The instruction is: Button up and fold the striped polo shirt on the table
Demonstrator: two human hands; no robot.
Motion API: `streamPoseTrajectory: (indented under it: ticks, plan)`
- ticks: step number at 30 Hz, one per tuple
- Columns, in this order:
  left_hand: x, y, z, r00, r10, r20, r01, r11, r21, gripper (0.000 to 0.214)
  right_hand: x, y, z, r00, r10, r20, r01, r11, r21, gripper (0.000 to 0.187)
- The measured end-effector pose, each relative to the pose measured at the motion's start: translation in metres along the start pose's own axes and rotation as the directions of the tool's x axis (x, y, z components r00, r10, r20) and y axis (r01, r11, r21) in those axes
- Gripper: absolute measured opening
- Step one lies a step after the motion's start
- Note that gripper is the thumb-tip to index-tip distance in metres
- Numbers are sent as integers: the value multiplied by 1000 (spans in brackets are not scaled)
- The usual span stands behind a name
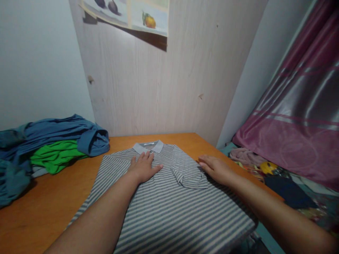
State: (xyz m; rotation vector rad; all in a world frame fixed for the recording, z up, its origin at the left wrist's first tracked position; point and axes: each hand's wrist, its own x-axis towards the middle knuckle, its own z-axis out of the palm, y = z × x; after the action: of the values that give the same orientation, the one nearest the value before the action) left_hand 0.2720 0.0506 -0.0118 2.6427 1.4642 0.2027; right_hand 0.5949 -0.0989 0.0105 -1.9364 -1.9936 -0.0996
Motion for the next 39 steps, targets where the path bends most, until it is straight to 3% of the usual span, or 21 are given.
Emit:
streamPoseTrajectory:
  ticks: [3, 5, 8, 12, 18, 21, 24, 27, 30, 33, 36, 39]
  plan:
    - [0, 1, -1, 1000, 0, 9, 0, 1000, 2, 100, -11, 12, 4, 993, 32, 117, -18, 993, -116, 45]
    - [0, 1, -1, 1000, -1, 11, 1, 1000, 5, 99, -14, 20, 3, 985, 146, 88, -130, 978, -161, 42]
    - [0, 1, 0, 1000, -1, 4, 1, 1000, 11, 99, -16, 26, -2, 967, 253, 35, -248, 964, -98, 37]
    - [0, 1, 0, 1000, -4, 6, 4, 1000, 16, 100, -19, 22, -6, 964, 252, 82, -252, 968, -17, 31]
    - [-1, 1, -1, 1000, -11, -3, 11, 1000, 22, 96, -20, 17, -10, 937, 342, 69, -331, 935, -131, 18]
    - [0, 1, 0, 1000, -5, 0, 5, 1000, 17, 99, -16, 6, -12, 961, 275, 21, -270, 954, -128, 21]
    - [1, 0, 1, 1000, -5, -1, 5, 1000, 21, 99, -9, -9, -12, 978, 178, 110, -163, 977, -137, 23]
    - [2, -1, 2, 1000, -1, 0, 1, 1000, 26, 97, 0, -25, -11, 975, 188, 121, -160, 964, -212, 22]
    - [3, -2, 4, 1000, 6, 3, -7, 1000, 19, 99, 7, -43, -7, 987, 134, 85, -127, 989, -77, 28]
    - [3, -3, 5, 1000, 6, -3, -6, 1000, 9, 100, 10, -63, 4, 985, 33, 171, -57, 989, 136, 35]
    - [3, -3, 5, 1000, 4, -3, -4, 1000, 3, 101, 12, -78, 17, 980, 13, 198, -52, 980, 192, 31]
    - [3, -2, 5, 1000, -1, -1, 1, 1000, 2, 101, 18, -85, 21, 974, 22, 226, -122, 890, 439, 26]
